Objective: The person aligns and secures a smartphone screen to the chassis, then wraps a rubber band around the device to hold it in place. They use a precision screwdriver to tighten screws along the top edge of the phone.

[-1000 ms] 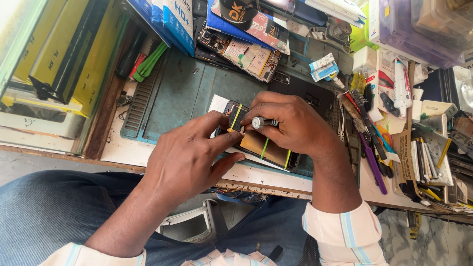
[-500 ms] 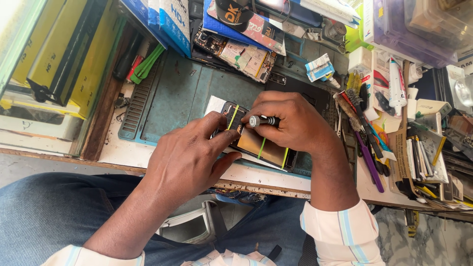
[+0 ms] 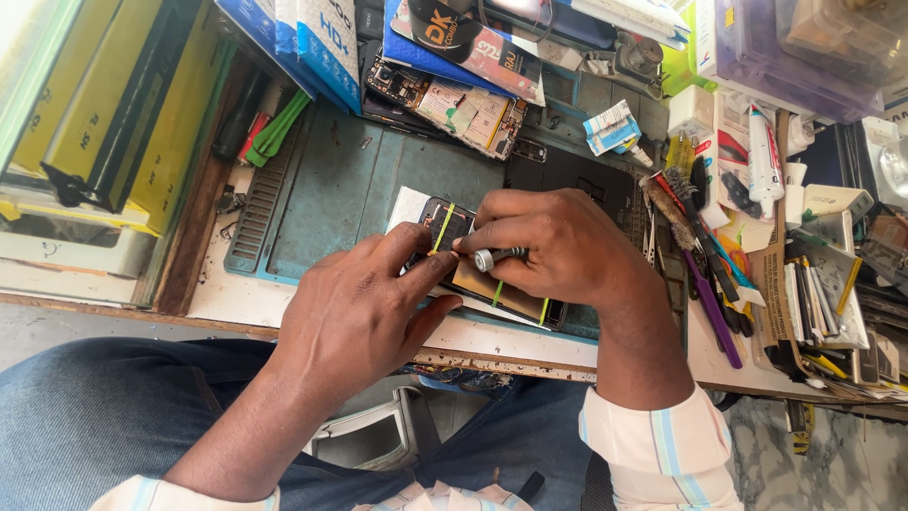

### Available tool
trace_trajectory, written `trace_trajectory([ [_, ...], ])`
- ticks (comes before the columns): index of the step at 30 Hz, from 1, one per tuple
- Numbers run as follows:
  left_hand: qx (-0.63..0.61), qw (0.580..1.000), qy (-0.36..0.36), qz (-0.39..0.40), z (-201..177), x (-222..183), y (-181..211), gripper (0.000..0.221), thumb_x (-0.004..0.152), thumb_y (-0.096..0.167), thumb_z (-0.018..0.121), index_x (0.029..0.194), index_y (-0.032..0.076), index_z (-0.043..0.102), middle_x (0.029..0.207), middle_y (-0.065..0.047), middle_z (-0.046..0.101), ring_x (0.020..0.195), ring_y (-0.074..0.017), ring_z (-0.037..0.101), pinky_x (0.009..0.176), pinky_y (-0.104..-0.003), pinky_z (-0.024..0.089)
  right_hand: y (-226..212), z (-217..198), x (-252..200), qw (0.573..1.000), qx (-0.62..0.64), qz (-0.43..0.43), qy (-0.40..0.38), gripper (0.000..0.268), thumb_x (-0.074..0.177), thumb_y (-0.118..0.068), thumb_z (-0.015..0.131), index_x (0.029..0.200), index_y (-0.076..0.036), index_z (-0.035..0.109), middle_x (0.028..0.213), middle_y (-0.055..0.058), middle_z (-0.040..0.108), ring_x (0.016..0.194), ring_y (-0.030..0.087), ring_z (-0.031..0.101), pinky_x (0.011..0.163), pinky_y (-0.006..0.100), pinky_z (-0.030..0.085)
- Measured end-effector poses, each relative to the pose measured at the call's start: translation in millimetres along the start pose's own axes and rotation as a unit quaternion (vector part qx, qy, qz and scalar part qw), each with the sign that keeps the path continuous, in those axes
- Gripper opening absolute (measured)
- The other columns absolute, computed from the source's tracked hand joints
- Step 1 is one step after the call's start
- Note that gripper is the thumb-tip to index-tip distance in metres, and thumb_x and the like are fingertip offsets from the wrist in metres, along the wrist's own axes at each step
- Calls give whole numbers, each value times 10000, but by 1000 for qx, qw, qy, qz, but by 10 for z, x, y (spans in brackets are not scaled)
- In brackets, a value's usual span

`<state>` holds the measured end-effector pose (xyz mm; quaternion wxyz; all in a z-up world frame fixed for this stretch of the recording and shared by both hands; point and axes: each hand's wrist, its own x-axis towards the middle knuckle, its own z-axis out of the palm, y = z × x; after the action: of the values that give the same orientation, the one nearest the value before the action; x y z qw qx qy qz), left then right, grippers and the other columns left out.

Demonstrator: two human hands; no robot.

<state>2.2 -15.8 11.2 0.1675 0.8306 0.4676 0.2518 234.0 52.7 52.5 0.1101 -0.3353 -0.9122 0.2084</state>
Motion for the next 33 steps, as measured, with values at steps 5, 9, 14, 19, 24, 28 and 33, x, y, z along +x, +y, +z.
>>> trace_trajectory([
  [5,0,1000,1,-3,-12,7,38,367,877,352,746,1153,111,724,1092,-68,632,851,-247,667,629,-429,545,111,-24,9,994,89,-19,54,307,795,5,765,1089,-81,776,982,64,731,870,185,740,729,310,587],
  [9,6,1000,2,-6,-33,20,74,360,879,348,738,1145,106,725,1115,-71,637,867,-252,670,637,-431,542,133,-57,-66,986,73,19,149,290,840,29,724,1101,-85,781,967,53,713,856,138,707,741,279,567],
  [14,12,1000,11,-13,-32,29,133,373,871,349,737,1152,105,717,1130,-78,647,874,-270,671,645,-440,536,259,-80,-120,966,85,56,238,139,976,-68,704,1103,-46,756,1002,47,670,895,116,653,785,257,536],
  [19,12,999,32,-10,-23,27,143,381,862,369,755,1125,97,716,1103,-95,661,900,-286,682,660,-434,536,467,-175,-247,921,146,106,345,282,1121,-270,644,1044,-11,726,1082,44,618,792,51,586,669,214,476],
  [24,7,999,39,-12,-12,27,133,415,841,354,771,1153,84,730,1129,-117,666,829,-293,685,626,-428,534,611,-245,-384,859,214,228,406,361,1165,-359,479,1073,-38,616,872,55,700,670,44,635,532,213,482],
  [28,14,999,32,-20,11,2,116,415,828,352,789,1150,94,742,1103,-104,676,807,-288,683,629,-433,534,673,-241,-384,857,164,278,403,289,1148,-322,541,1135,-35,574,887,64,728,642,63,634,493,218,500],
  [33,1,997,71,-7,20,-28,99,394,836,343,799,1155,121,740,1094,-91,690,867,-279,696,678,-412,553,681,-192,-341,878,133,248,386,235,1139,-242,627,1203,-27,557,947,80,738,701,75,661,542,233,575],
])
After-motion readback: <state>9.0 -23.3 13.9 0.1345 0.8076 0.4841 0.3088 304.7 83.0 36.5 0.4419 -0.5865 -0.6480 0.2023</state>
